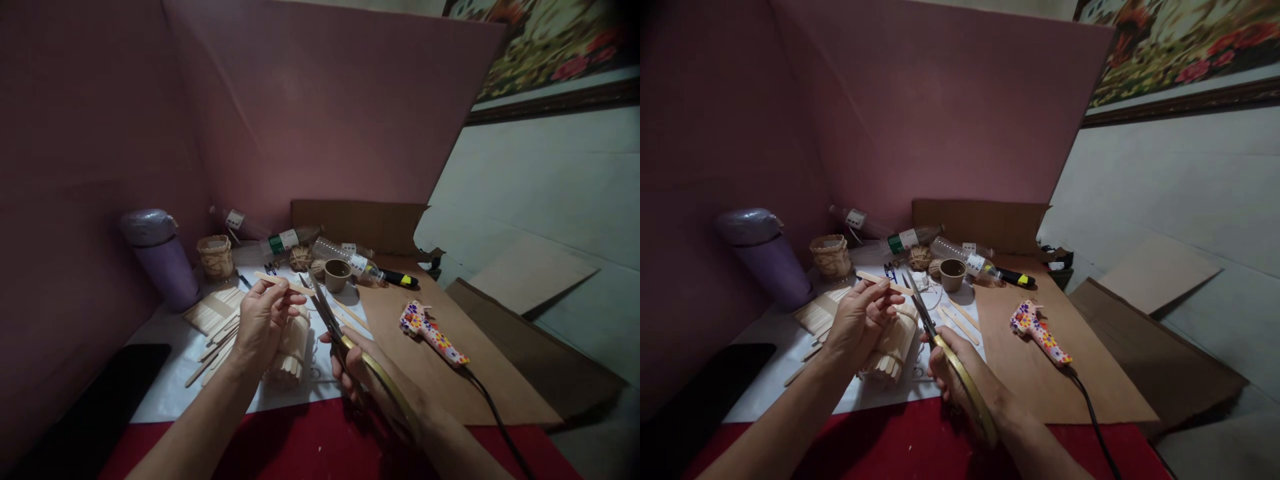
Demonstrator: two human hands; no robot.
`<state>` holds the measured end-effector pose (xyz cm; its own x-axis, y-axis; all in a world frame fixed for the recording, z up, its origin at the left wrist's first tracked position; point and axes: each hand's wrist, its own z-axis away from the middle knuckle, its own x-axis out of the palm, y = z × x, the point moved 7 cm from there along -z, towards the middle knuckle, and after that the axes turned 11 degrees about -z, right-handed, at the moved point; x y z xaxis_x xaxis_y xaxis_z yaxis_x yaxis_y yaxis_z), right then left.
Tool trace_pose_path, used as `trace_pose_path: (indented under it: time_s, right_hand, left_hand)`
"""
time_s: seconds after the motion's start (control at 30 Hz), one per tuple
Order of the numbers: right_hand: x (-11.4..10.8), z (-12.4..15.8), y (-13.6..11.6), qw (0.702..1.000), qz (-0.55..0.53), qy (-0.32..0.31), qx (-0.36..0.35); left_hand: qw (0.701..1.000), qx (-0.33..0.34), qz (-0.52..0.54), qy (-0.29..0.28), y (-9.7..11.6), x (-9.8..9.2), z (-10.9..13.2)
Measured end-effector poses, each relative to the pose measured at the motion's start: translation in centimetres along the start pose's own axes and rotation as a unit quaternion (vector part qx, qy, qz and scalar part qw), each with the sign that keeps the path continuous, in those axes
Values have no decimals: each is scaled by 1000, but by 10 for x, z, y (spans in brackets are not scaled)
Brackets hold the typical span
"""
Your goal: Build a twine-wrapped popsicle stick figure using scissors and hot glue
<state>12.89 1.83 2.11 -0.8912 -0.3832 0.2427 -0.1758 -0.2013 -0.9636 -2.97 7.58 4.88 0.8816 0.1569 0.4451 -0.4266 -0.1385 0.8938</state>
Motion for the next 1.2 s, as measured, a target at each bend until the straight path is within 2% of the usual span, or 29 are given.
trace_pose_path:
  time_s: [0.1,0.2,0.33,0.47,0.63,0.83,0.9,0.97,1.1,1.2]
  right_hand:
    - [-4,-5,1,999,-28,9,-17]
    - [-14,-11,-4,995,-70,52,-55]
    - [-30,-11,-21,970,-123,138,-155]
    - [-38,-4,-30,946,-155,167,-232]
    - [-48,2,-33,925,-180,188,-277]
    - [-68,7,-47,886,-205,266,-319]
    - [-70,7,-50,890,-200,268,-311]
    - [-67,6,-51,906,-179,247,-294]
    - [-53,1,-44,944,-135,182,-240]
    - [-49,-3,-36,956,-132,161,-205]
  left_hand:
    - [1000,-14,15,-4,-1,3,1]
    - [999,-39,15,-25,-3,7,4]
    - [994,-47,-14,-98,-5,19,12]
    - [985,-27,-70,-154,-8,33,25]
    - [974,11,-139,-176,-15,45,43]
    - [960,-52,-180,-208,-40,56,64]
    - [947,-65,-203,-239,-43,61,70]
    - [938,-72,-223,-256,-44,63,73]
    - [942,-89,-225,-232,-45,60,70]
    - [947,-124,-196,-222,-49,58,69]
